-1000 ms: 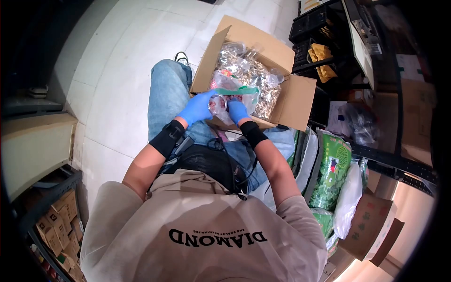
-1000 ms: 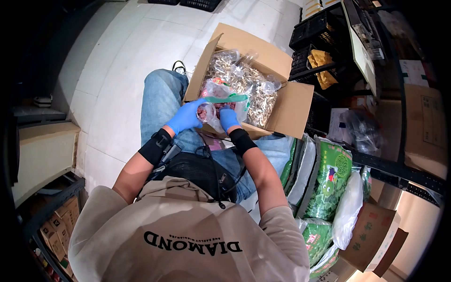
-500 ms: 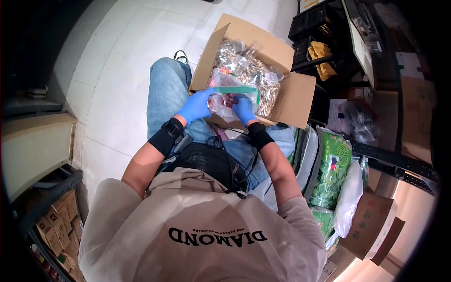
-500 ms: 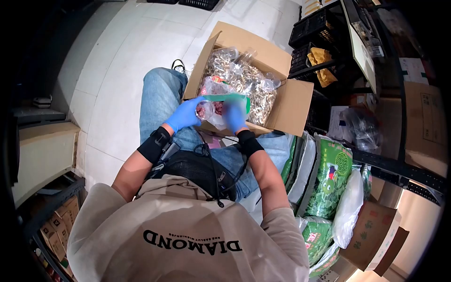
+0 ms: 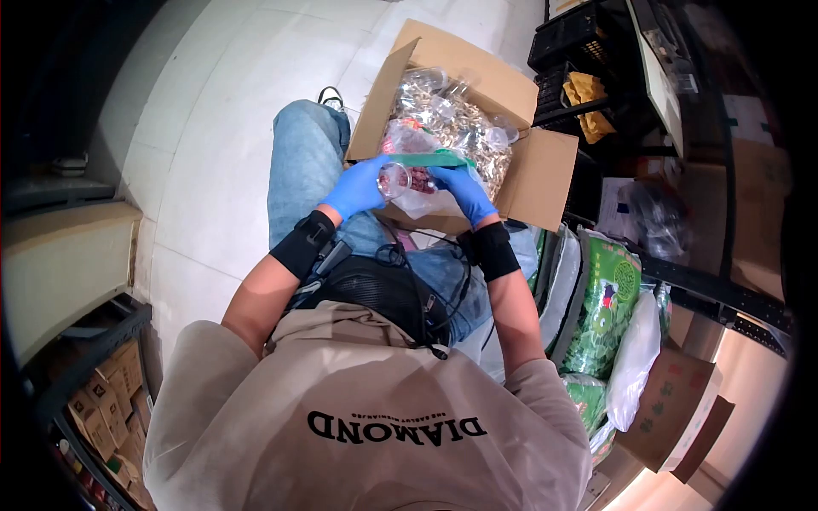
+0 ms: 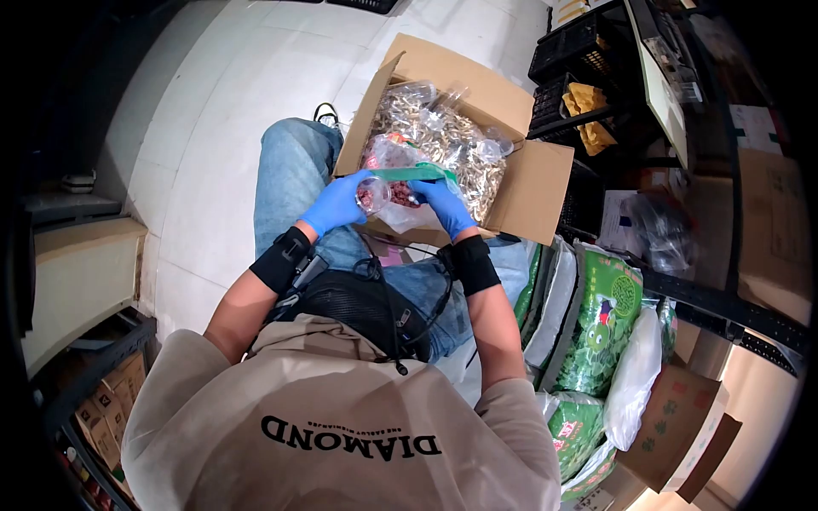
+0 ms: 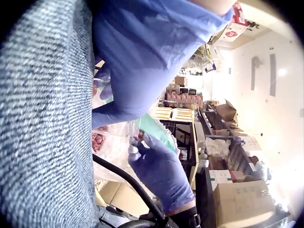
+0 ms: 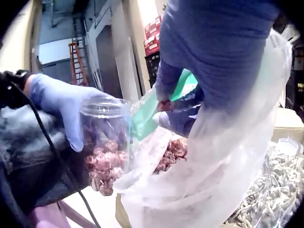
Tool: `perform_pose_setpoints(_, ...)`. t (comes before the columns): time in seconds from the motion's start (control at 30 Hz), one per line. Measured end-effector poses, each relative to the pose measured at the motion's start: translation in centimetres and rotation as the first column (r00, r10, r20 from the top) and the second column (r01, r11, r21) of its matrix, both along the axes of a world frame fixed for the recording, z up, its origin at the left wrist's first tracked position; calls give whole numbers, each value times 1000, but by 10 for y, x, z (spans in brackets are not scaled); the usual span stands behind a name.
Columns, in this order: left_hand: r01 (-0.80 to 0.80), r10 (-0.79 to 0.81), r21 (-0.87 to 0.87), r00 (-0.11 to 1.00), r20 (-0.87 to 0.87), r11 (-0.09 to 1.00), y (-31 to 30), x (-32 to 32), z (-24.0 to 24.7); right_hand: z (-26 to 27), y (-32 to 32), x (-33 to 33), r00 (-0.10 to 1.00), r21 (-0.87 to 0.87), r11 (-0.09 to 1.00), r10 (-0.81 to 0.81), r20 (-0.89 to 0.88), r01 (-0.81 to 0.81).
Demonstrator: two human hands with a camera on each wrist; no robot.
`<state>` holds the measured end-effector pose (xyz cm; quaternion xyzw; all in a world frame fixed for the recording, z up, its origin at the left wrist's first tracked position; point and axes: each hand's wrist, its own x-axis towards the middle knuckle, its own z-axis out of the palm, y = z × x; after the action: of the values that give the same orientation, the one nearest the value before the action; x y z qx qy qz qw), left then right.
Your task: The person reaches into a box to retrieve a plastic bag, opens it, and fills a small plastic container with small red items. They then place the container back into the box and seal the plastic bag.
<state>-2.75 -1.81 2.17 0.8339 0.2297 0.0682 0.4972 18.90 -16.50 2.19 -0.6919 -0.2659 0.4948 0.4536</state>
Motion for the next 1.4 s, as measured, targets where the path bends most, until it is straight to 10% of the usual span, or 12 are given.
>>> perform_pose_setpoints(0.17, 7, -10, 63, 999, 40, 998, -1, 2, -10, 38, -3, -34, 982, -3, 999, 47, -181, -49)
perform_pose_setpoints(0.4, 25, -33, -92, 995, -91, 995, 1, 3, 2, 22, 3, -55, 990, 83, 993, 78, 116, -88)
perform_pose_setpoints(0.47, 23, -24, 66, 1000, 12, 998, 0, 1, -9, 25, 2, -41, 994, -194, 981, 44, 99, -24)
perform_pose_setpoints(0.6, 43, -43, 18, 999, -32, 999, -1, 2, -14, -8, 4, -13, 903, -264, 964, 79, 422, 39)
perform_pose_setpoints(0.7, -3, -57, 312, 981, 185, 950, -2, 4, -33, 12, 22, -8, 842, -196, 980, 89, 532, 20)
perform_pose_setpoints(0.83, 24, -30, 141, 999, 40, 990, 3, 10, -17, 2, 67, 18, 903, 61, 983, 136, 407, -176)
perform_pose_setpoints(0.97, -61, 64, 105, 998, -20, 993, 4, 21, -14, -82, 92, 64, 875, -22, 987, 154, 459, -162)
perform_pose_setpoints(1.23, -119, 119, 4, 992, -48, 993, 12, 31, -20, -91, 56, 53, 848, -56, 985, 168, 503, -163)
perform_pose_setpoints(1.4, -36, 33, 64, 999, 42, 997, 10, 24, -11, -48, 24, -18, 406, 80, 945, 60, 912, -318)
